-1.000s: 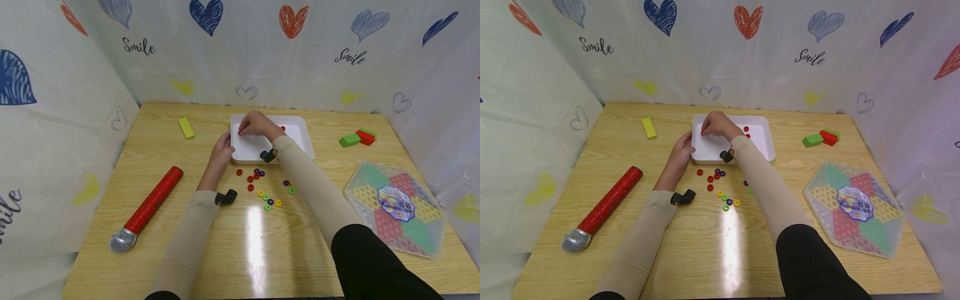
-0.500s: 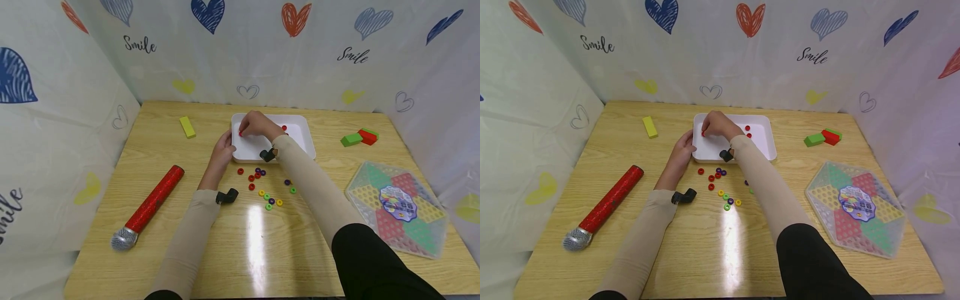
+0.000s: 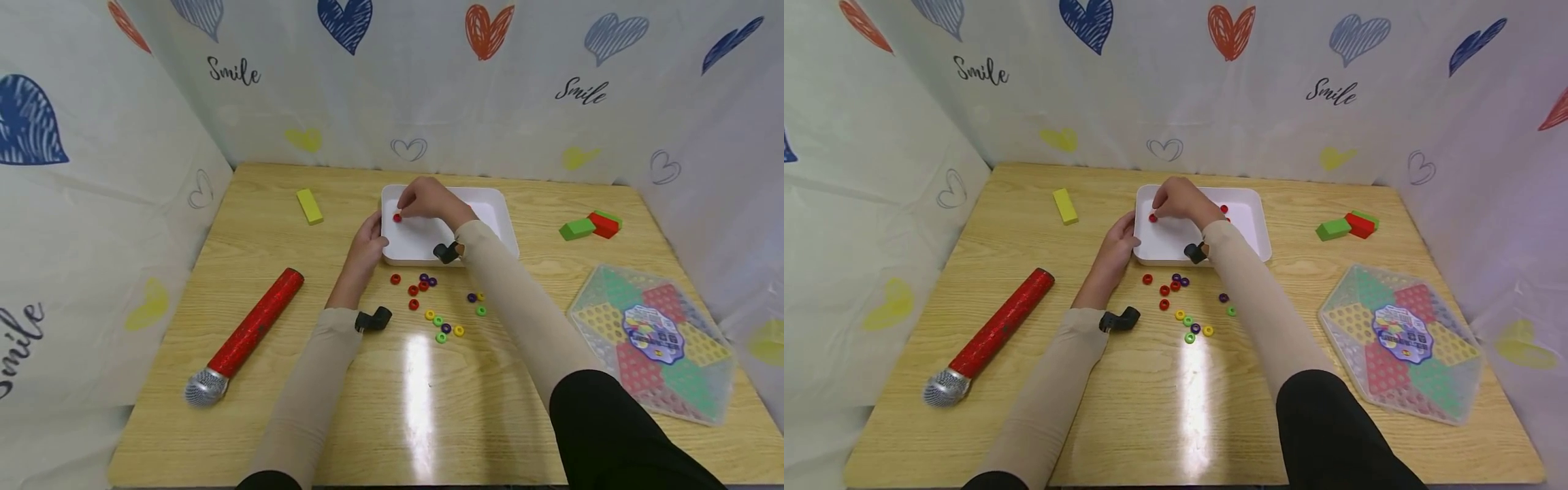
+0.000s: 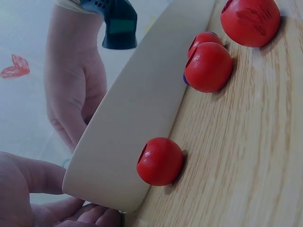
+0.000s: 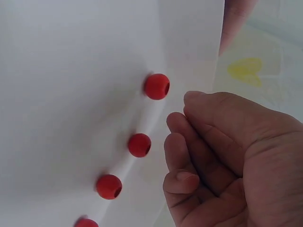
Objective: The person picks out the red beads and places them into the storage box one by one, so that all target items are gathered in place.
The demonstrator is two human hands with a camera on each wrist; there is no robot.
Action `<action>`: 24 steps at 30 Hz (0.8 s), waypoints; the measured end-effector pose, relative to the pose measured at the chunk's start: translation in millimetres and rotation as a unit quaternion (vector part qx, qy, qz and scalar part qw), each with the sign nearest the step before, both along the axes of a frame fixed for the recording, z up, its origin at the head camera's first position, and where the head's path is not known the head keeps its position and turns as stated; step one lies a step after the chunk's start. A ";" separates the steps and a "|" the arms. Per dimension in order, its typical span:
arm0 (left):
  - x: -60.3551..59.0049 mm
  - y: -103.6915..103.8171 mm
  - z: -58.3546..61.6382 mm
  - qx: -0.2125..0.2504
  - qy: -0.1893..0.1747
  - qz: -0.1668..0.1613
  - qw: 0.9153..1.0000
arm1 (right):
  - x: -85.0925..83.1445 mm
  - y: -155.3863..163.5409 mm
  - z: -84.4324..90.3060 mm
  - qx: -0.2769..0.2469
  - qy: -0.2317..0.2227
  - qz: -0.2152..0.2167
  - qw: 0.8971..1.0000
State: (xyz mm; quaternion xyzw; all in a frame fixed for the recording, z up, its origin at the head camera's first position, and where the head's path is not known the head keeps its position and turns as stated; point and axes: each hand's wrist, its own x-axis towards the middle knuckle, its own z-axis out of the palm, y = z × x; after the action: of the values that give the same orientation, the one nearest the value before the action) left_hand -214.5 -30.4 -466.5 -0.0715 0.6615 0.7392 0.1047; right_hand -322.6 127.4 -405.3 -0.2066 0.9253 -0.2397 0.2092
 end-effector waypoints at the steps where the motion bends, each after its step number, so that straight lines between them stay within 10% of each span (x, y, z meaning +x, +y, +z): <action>1: 0.4 0.2 0.1 -0.002 0.000 0.000 1.000 | 1.9 2.0 2.9 -0.001 0.002 -0.001 1.000; 15: -0.6 0.4 -2.0 -0.014 0.007 -0.006 1.000 | 60.3 35.5 47.4 -0.051 0.073 0.020 0.996; 24: -2.7 0.5 -6.4 -0.010 0.018 -0.003 1.000 | 109.2 61.6 30.2 -0.090 0.081 0.021 0.992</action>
State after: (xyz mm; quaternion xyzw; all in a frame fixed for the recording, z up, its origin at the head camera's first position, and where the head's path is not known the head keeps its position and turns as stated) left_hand -217.3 -29.9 -472.9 -0.0577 0.6708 0.7334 0.0941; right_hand -213.3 189.0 -375.2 -0.2628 0.9092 -0.3003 0.1187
